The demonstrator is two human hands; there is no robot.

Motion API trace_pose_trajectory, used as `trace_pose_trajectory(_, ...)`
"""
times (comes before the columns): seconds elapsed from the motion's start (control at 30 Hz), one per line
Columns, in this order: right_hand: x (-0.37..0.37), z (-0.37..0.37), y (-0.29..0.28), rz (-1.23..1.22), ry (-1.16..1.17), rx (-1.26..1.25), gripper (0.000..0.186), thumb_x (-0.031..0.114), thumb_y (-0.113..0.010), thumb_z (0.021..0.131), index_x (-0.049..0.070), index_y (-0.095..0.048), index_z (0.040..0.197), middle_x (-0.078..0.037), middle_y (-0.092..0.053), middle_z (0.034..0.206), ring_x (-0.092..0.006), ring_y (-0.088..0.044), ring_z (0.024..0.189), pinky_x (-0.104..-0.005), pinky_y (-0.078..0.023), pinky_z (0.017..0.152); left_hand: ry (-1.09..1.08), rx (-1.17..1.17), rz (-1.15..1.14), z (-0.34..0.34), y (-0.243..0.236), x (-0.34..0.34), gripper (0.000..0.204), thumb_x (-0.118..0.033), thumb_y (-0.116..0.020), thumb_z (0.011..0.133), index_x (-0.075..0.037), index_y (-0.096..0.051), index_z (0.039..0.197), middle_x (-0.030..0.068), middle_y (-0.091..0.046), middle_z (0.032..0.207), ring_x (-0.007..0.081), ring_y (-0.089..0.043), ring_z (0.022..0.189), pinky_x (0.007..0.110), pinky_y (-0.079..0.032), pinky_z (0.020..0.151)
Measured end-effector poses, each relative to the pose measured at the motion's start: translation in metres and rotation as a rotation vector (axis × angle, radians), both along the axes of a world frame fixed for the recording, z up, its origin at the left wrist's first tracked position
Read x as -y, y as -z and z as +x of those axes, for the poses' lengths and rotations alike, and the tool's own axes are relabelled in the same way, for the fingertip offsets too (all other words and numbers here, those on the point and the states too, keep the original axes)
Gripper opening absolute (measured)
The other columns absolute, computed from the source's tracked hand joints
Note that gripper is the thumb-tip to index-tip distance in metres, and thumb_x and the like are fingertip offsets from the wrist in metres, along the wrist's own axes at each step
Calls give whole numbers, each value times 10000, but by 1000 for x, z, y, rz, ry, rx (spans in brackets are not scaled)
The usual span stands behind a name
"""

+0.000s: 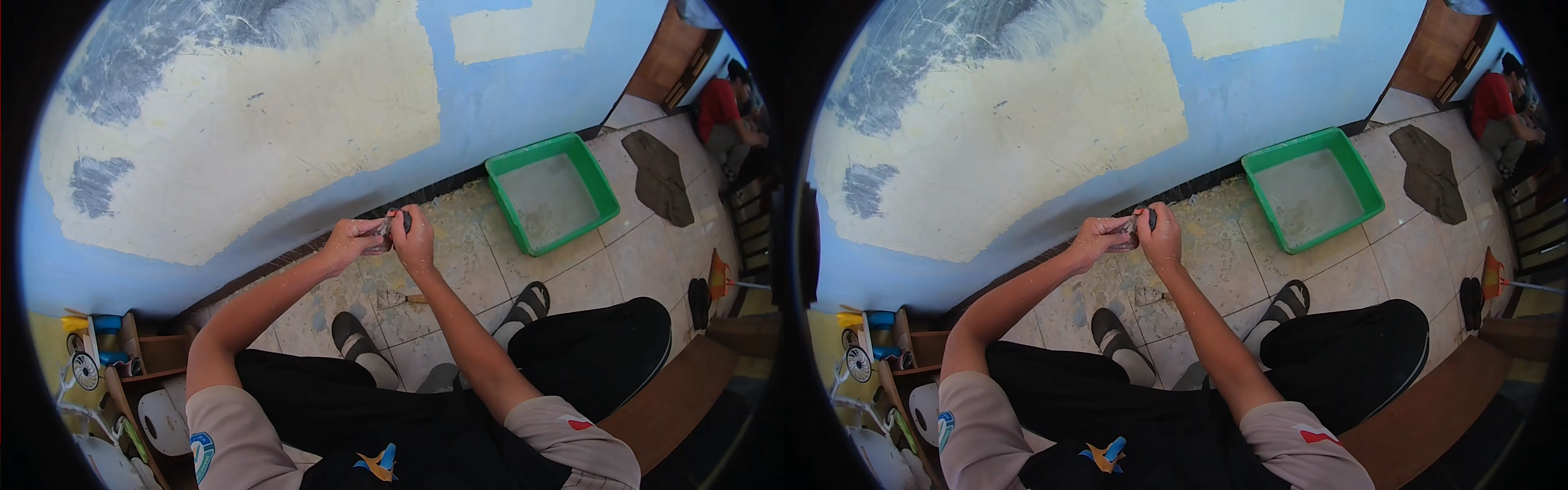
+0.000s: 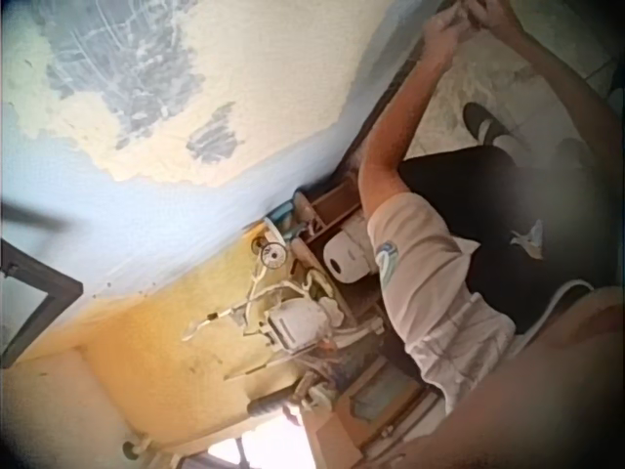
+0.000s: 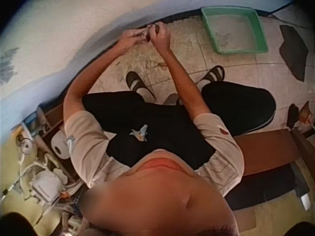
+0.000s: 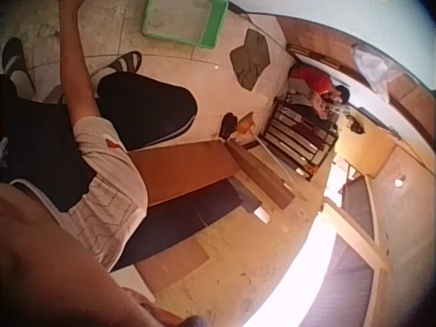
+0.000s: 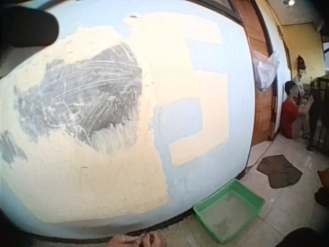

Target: The person scrapes damaged paint from a wall with a scraper, then applies patching compound to the wall with a putty knife.

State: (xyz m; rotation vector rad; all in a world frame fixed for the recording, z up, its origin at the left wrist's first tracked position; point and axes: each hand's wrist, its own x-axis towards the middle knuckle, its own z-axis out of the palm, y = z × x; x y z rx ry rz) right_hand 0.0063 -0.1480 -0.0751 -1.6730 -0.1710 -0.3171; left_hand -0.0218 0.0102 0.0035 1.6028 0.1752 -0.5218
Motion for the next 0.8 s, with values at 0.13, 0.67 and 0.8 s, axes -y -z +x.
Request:
trace_pose_trajectory(0.13,4,5,10,8,-20,-215,175,167,-592,968,2,-618,915,-170,-670,819,-361,-660,764,-443,-511,705,9,29,21,-2,-2,-3,427,19,-614,979,-15,-589,1405,95,-707,1191,169,-709,1015,347,-598,932)
trace_pose_trajectory(0.67,-24,-27,-15,229,-71,-169,154,159,-619,978,15,-580,943,-140,-619,721,-314,-633,661,-410,-487,632,-135,81,110,25,0,-8,420,11,-570,1006,-1,-558,1425,106,-671,1280,189,-682,1088,363,-585,974)
trace_pose_trajectory(0.8,-14,-26,-1,148,-120,-166,175,180,-637,957,8,-605,945,-157,-642,743,-320,-644,682,-410,-501,652,-95,66,112,21,3,-18,442,14,-564,1007,-6,-534,1447,101,-671,1285,191,-685,1086,363,-586,968)
